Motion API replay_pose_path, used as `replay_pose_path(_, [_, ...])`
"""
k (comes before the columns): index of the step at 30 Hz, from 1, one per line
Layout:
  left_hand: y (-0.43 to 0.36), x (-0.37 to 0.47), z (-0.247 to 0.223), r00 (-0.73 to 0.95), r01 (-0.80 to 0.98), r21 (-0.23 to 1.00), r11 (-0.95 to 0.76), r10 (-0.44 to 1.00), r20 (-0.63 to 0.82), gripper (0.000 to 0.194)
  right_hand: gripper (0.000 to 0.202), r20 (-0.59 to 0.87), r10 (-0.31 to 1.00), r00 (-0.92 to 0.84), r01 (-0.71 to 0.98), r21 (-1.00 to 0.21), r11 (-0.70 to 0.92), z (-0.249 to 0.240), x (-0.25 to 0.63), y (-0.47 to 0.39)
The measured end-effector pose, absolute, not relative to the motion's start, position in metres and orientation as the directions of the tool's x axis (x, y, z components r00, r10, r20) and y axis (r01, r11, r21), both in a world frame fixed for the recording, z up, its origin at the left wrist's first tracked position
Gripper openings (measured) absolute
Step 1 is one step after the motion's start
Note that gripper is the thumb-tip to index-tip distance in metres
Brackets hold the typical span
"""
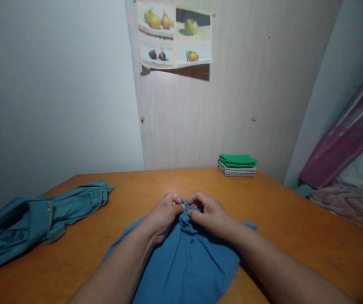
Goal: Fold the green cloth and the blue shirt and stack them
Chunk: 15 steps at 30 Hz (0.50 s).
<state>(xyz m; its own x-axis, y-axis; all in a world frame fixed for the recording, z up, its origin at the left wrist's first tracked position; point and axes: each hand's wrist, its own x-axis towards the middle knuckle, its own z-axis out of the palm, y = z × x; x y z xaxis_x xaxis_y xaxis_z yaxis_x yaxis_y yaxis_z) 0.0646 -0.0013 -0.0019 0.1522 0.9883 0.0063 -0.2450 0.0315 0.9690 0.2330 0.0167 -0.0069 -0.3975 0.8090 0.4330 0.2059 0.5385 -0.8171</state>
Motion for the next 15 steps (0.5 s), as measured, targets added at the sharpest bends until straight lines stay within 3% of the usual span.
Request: replay_pose_path(15, [-0.0029, 0.0646, 0.0041, 0.243, -0.338, 0.934, 0.117, 0.969, -0.034, 0.031, 0.024, 0.239, 0.893, -0.381, 0.012, -0.965, 0.263, -0.0021, 0.2328, 0.0173])
